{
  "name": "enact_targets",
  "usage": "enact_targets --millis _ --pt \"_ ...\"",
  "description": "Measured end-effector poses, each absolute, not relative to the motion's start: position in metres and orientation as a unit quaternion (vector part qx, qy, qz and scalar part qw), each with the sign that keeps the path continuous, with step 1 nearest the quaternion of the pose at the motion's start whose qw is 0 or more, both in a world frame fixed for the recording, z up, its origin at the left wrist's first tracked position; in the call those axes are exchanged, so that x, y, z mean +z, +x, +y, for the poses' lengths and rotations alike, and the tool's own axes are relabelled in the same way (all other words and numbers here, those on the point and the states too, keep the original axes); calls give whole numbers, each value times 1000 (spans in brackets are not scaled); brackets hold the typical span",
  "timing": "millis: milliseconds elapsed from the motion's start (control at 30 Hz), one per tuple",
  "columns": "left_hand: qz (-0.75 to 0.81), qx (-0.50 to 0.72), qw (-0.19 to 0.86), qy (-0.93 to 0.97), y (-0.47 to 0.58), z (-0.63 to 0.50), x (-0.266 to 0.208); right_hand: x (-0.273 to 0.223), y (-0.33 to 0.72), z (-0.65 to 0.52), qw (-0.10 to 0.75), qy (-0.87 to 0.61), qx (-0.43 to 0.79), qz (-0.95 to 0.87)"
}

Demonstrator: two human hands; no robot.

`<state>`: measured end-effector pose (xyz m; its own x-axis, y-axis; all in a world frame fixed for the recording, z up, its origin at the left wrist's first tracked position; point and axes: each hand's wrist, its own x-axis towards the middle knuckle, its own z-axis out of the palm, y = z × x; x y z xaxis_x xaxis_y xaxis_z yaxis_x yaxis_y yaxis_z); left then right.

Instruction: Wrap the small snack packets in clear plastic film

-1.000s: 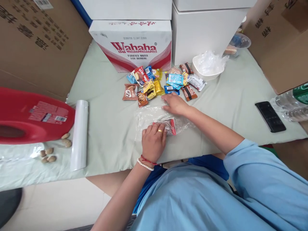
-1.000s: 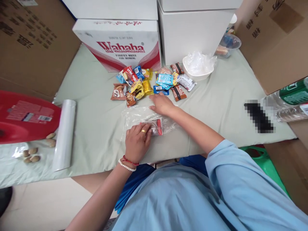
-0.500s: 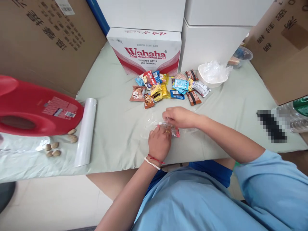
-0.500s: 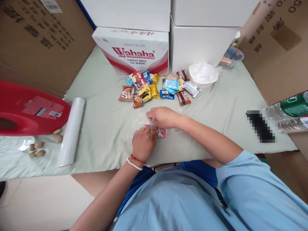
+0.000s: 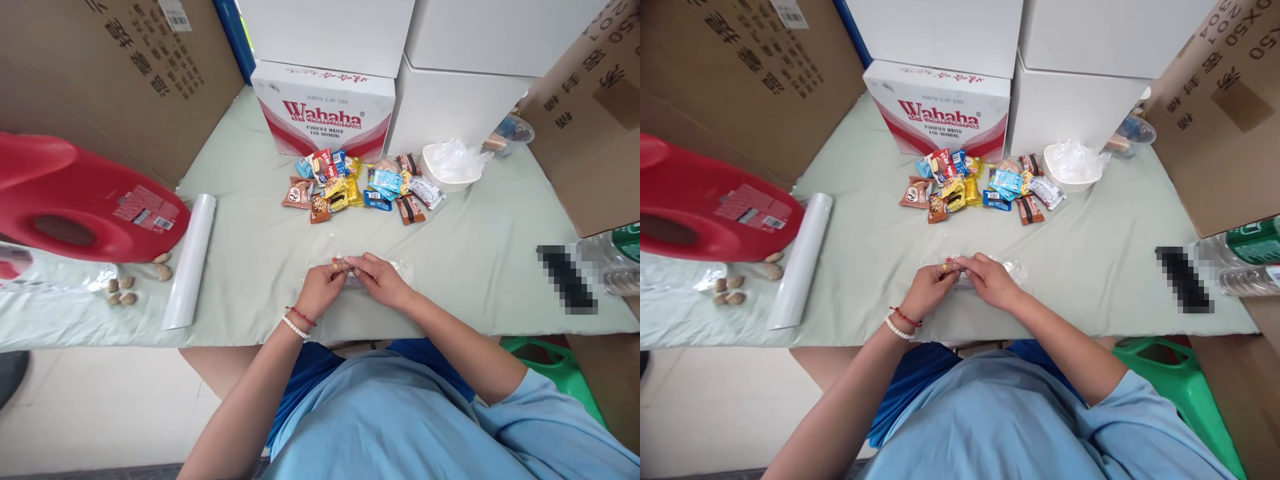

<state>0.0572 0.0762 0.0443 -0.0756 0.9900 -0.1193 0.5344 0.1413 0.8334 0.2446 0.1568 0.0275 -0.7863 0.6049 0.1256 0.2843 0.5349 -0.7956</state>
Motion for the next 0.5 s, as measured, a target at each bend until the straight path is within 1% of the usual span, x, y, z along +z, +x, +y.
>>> enact_targets --millis 100,200,300,400,500 --pt "703 325 323 544 58 76 39 29 244 159 202 -276 431 -835" --pt "739 327 300 507 58 77 35 32 244 161 186 -285 447 -827" --pt "730 361 332 477 55 82 31 36 243 162 167 -280 443 -835" --pt "705 409 389 429 52 90 29 39 243 163 137 -261 417 -860" --pt "697 435 416 390 49 94 30 41 243 162 106 -242 388 -883"
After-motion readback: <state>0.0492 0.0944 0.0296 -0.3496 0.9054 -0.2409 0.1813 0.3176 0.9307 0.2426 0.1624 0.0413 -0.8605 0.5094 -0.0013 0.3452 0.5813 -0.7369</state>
